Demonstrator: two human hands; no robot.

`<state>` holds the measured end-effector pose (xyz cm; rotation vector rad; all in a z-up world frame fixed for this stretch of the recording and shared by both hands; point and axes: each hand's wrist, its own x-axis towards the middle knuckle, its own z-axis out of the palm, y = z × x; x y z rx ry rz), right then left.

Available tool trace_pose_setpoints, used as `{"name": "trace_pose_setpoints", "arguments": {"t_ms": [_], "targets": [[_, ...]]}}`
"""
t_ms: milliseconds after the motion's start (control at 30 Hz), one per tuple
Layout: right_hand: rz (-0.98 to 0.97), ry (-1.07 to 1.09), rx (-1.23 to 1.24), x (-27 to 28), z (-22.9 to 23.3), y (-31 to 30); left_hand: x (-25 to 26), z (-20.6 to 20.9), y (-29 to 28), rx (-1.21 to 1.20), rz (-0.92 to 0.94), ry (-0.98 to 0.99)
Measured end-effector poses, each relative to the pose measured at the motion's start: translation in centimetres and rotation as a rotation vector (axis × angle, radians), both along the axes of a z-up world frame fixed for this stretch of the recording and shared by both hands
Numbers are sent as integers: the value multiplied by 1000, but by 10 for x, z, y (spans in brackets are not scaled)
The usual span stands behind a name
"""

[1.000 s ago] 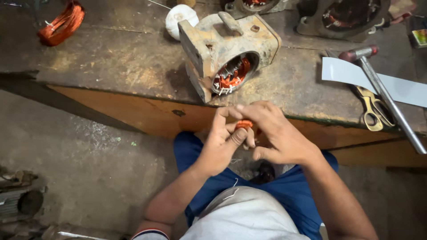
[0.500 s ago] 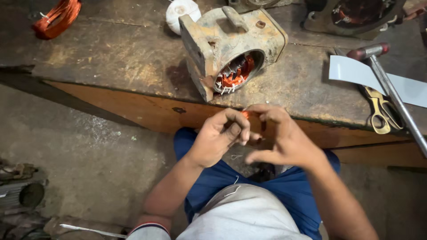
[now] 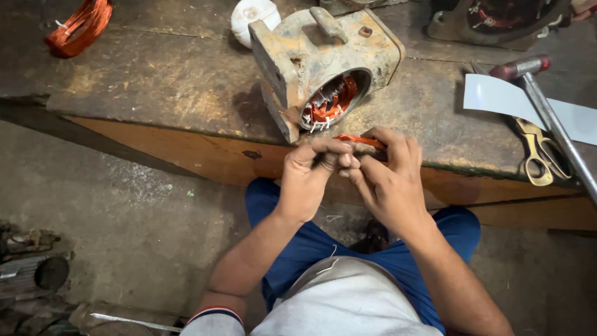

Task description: The person winds copper wire into a motor stator, using a hammer to seat the coils and scissors to trim excess wire. The person also uses white string to secure the windings.

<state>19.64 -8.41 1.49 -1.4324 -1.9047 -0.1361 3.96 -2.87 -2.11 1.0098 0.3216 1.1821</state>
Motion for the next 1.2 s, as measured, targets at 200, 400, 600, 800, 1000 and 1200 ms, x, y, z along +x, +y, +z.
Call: {"name": "trace_pose_setpoints", "arguments": {"t_ms": [200,400,600,800,1000,1200], "targets": [[-17,51,-12,-1,13,8,-36,51,16,478,-124,375],[-158,-96,0,-1,29,28,-131,106,95,908,-8,1151],[-247,-223,60,-23,35,51,-89,107,241,972,179,1122],[-309,-214,-27,-33,37,56,-38,67,309,981,-681,938],[-377,-241,-40,-44,41,58,-15,16,336,535,-866,982],[-360,-243,-121,-47,50,64,-13,-15,340,89,-977,992]]}}
